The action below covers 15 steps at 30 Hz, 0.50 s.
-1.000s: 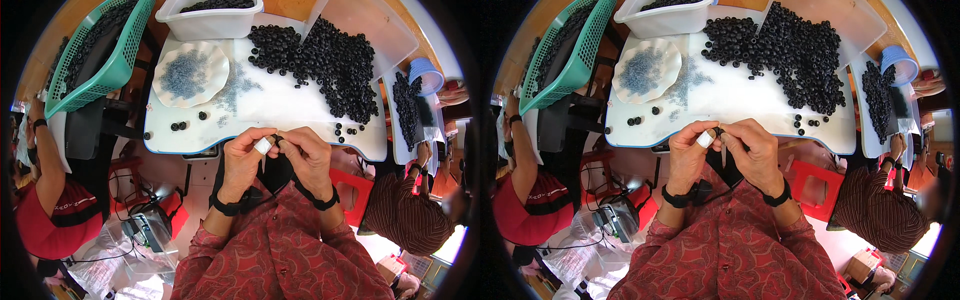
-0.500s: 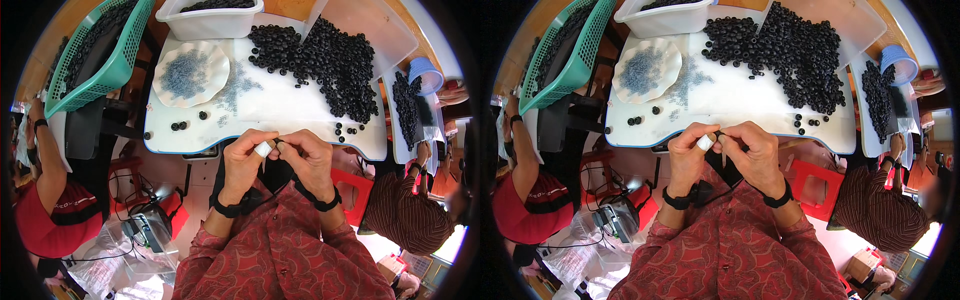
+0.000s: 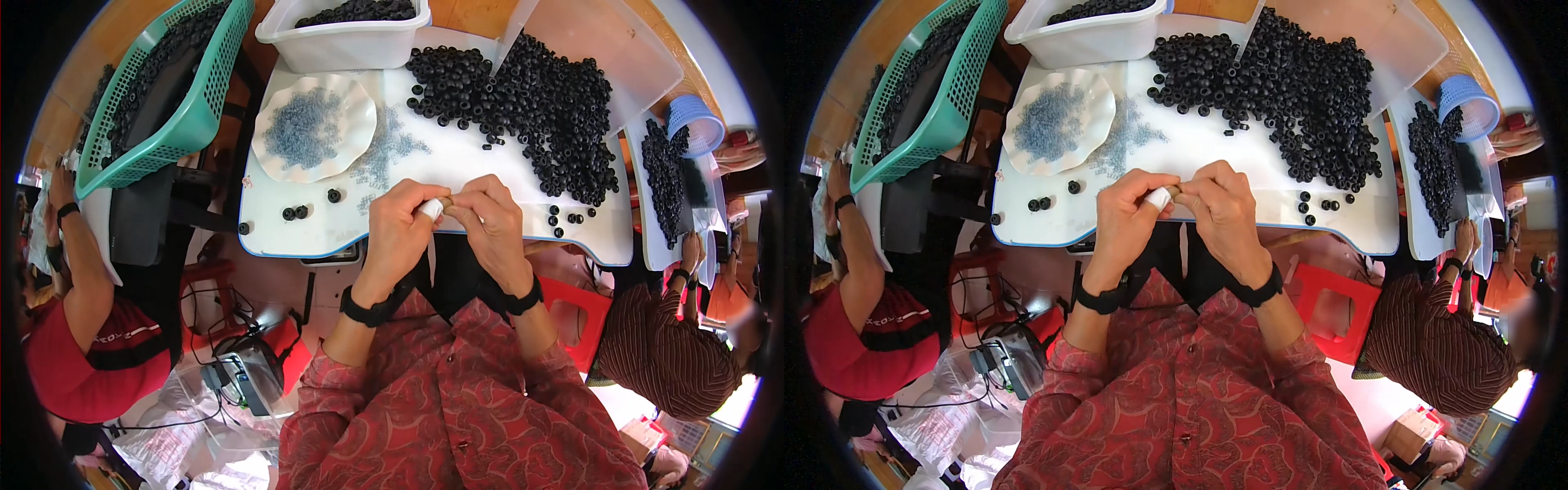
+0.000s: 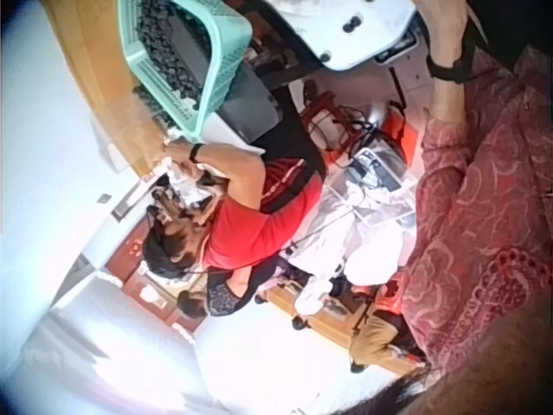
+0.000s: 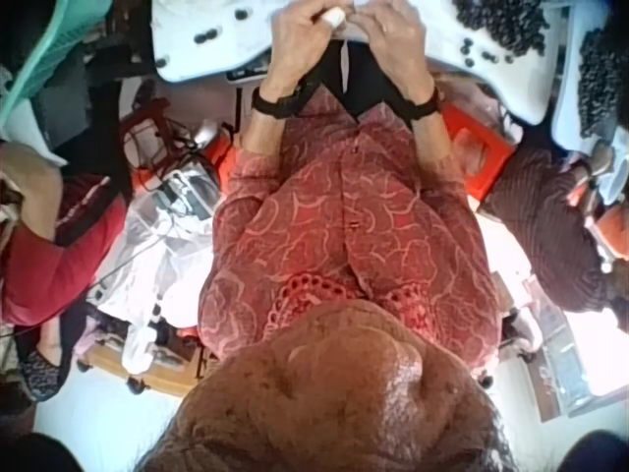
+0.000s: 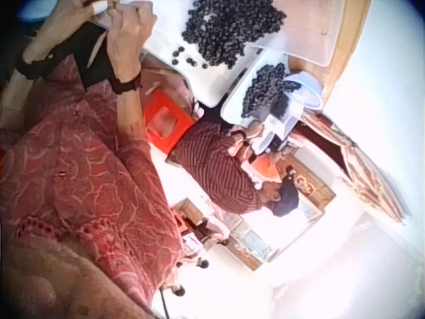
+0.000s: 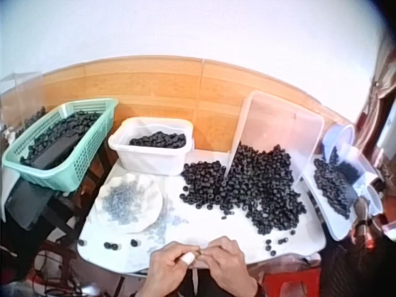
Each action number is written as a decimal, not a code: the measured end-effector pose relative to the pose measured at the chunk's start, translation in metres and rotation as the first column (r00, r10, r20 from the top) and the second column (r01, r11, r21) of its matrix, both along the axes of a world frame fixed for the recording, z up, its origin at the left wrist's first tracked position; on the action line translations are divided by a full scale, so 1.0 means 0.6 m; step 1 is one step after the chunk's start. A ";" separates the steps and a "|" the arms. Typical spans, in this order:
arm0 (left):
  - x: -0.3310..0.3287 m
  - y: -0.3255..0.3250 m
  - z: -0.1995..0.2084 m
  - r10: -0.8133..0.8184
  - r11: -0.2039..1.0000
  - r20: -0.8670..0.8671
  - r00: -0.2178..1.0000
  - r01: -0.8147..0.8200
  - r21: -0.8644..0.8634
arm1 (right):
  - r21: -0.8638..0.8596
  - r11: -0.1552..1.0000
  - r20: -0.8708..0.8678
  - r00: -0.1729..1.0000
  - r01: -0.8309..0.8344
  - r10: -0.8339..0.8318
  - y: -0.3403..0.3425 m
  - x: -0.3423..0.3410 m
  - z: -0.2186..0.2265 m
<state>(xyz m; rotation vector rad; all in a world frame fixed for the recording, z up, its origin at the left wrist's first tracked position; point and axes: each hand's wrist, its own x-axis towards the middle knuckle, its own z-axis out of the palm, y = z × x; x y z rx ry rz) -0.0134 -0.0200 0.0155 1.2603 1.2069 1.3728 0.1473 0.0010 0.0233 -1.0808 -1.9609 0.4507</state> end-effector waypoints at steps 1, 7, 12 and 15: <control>0.000 0.012 -0.015 0.008 0.999 -0.067 0.998 -0.006 0.033 | 0.012 1.000 0.006 1.000 0.008 -0.008 0.009 -0.001 -0.009; 0.010 0.040 -0.017 0.126 0.973 -0.446 0.886 -0.022 0.231 | 0.030 1.000 0.001 1.000 -0.009 0.009 0.039 0.006 -0.050; 0.014 0.034 -0.015 0.146 0.970 -0.525 0.838 -0.016 0.244 | 0.018 1.000 0.004 1.000 -0.020 0.020 0.040 0.007 -0.050; 0.022 0.029 -0.014 0.169 0.963 -0.543 0.823 -0.021 0.269 | -0.017 1.000 -0.001 1.000 -0.025 0.025 0.037 0.006 -0.046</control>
